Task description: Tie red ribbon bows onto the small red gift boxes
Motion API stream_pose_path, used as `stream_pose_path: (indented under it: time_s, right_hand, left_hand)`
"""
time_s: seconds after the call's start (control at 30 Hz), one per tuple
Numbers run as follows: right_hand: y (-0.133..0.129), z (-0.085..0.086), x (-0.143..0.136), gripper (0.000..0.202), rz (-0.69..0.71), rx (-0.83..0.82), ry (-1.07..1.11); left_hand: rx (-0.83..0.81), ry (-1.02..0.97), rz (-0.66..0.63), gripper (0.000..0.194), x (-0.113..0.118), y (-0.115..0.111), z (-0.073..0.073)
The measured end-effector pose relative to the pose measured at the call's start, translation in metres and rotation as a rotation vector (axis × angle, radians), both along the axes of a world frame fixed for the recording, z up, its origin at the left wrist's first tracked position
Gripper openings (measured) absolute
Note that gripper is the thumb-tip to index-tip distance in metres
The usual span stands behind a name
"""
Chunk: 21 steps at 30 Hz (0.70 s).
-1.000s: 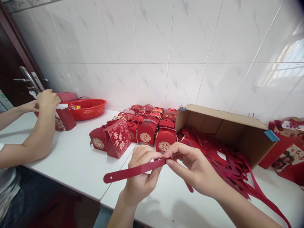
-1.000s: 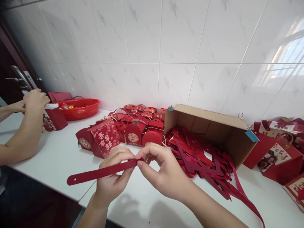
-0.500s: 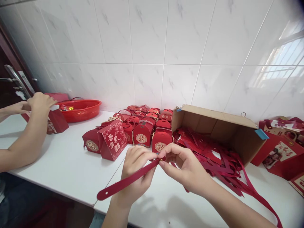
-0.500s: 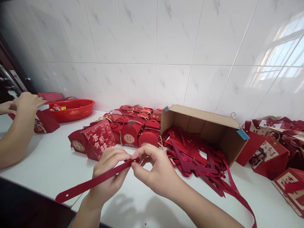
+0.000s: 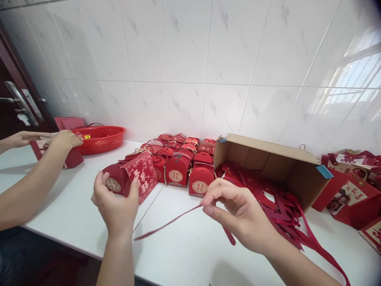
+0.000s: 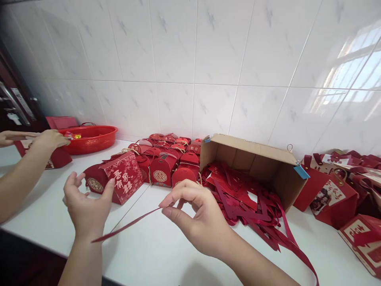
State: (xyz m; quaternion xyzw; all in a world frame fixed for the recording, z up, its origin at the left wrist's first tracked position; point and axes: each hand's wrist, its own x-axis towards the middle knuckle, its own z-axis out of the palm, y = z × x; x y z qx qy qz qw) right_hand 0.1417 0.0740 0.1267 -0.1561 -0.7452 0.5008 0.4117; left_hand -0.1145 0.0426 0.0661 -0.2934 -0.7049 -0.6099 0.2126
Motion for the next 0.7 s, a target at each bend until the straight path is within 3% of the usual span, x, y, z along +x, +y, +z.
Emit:
stream_pose_path:
  time_s: [0.17,0.33,0.43,0.57,0.7]
  right_hand:
    - [-0.007,0.002,0.002,0.005,0.078,-0.043,0.034]
    - [-0.013,0.006,0.005,0.006,0.108,-0.049,0.038]
    - [-0.015,0.009,0.007,0.006,0.097,-0.025,0.033]
    - [-0.014,0.011,0.009,0.008,0.099,0.001,0.024]
    - [-0.014,0.010,0.008,0.010,0.112,0.021,0.035]
  left_hand:
    - [-0.134,-0.177,-0.085,0.093,-0.028,0.012,-0.019]
    - [-0.319,-0.195,-0.056,0.057,-0.030,0.016,-0.022]
    - [-0.360,-0.143,-0.011,0.046,-0.026,0.016,-0.020]
    - [-0.204,-0.180,-0.028,0.040,-0.020,0.016,-0.018]
    - [0.070,-0.207,-0.163,0.047,-0.008,0.014,-0.014]
